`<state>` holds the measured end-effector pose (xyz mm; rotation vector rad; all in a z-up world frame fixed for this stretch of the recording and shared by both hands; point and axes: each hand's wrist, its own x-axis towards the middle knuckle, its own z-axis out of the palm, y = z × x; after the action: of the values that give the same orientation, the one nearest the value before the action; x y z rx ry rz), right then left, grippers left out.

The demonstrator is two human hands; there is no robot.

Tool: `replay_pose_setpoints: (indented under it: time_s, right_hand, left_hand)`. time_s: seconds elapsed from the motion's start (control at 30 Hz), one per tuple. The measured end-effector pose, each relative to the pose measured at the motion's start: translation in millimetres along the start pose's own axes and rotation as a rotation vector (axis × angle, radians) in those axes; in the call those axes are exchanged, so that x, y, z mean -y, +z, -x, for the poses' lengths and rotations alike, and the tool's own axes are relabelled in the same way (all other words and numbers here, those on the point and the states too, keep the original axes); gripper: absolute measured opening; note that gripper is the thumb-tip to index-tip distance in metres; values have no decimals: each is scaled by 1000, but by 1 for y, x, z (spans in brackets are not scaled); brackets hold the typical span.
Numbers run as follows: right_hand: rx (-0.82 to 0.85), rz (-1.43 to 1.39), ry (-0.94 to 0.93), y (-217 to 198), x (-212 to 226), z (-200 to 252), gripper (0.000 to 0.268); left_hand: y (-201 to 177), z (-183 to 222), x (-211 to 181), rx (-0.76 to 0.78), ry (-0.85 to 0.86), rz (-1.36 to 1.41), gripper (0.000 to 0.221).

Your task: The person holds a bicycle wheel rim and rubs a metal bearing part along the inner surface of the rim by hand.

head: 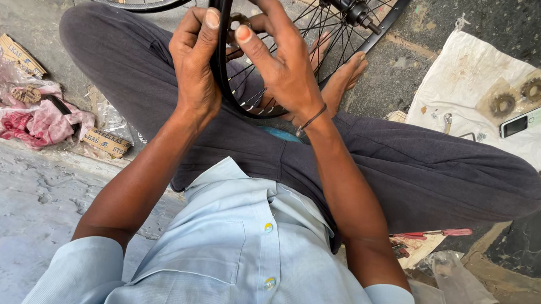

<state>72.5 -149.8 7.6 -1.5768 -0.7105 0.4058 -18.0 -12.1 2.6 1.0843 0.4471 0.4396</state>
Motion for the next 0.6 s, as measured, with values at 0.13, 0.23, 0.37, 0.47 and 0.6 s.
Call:
replay_pose_setpoints:
  time_s: [0.13, 0.23, 0.37, 0.47, 0.6]
  right_hand:
    - [119, -162, -25, -15, 5, -7, 33]
    - [9, 135, -40, 1, 10, -9, 37]
    - [181, -51, 149, -7, 17, -15, 61]
    - [114, 127, 95, 10, 21, -17, 58]
    - [-57, 461, 41, -3, 20, -2, 52]
  left_hand:
    - [1, 1, 4, -11, -2, -19, 38]
    - [2, 3, 5, 0, 15, 0, 37]
    - [7, 4, 4, -29, 3, 8, 39]
    - [10, 5, 5, -53, 32, -29, 40]
    - [15, 8, 2, -13, 30, -25, 40]
